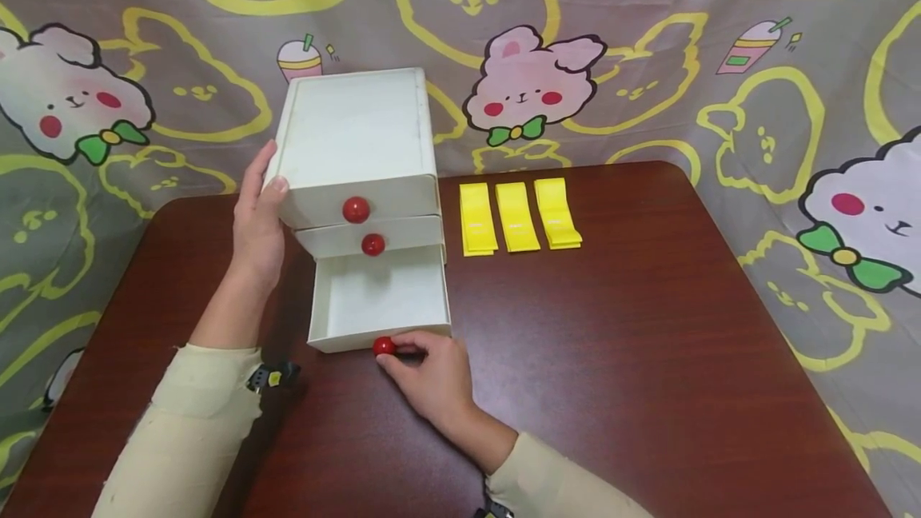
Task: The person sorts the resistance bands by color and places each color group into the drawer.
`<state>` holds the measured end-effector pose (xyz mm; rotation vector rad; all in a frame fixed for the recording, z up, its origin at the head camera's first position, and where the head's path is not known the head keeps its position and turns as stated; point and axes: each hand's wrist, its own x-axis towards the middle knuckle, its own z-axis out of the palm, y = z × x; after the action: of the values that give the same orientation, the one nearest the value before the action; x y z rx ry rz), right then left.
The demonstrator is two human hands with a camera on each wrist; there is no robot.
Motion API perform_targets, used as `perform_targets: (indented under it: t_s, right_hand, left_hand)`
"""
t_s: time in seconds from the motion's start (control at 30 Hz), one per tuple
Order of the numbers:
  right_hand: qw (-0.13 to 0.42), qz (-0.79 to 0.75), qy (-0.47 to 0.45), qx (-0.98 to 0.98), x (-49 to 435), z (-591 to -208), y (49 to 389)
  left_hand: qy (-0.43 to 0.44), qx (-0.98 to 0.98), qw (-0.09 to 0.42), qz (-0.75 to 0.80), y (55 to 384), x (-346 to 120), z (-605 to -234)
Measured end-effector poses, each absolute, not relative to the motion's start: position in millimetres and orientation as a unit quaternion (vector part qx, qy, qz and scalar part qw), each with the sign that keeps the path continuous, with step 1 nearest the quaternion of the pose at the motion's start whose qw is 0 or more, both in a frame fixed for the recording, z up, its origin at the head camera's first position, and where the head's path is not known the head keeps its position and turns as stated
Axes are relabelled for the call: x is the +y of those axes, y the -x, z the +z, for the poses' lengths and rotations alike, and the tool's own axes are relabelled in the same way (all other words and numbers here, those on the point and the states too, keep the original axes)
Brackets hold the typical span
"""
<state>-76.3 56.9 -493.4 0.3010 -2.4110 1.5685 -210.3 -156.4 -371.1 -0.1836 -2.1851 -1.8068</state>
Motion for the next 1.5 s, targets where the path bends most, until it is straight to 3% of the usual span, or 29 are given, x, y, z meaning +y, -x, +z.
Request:
perform_targets:
  t_s: [0.4, 0.63, 1.0, 1.23, 1.5]
  right_hand:
    - [0.082, 0.474, -0.225, -0.847, 87.3, -466.0, 74.0]
    - [0.131, 0.486, -0.321, -0.802, 125.0, -445.1, 84.2]
    - [0.185, 0.449, -0.330, -0.809, 174.7, -415.5, 128.5]
    - [0.207, 0.435, -0.287, -0.828, 192.5, -395.9, 164.1]
    - [0.286, 0.435, -0.274, -0.809, 195.5, -391.6, 218.3]
  left_hand:
    - [0.059, -0.761, 0.153, -0.628, 209.9, -159.0, -371.6]
    - [0.068, -0.759, 0.157, -0.628, 211.5, -157.1, -371.9]
    - [0.064, -0.759, 0.152, -0.630, 210.5, -157.9, -370.6]
    - [0.064, -0.759, 0.155, -0.630, 211.0, -157.5, -371.6]
    - [0.070, -0.757, 0.156, -0.631, 211.1, -157.0, -371.3]
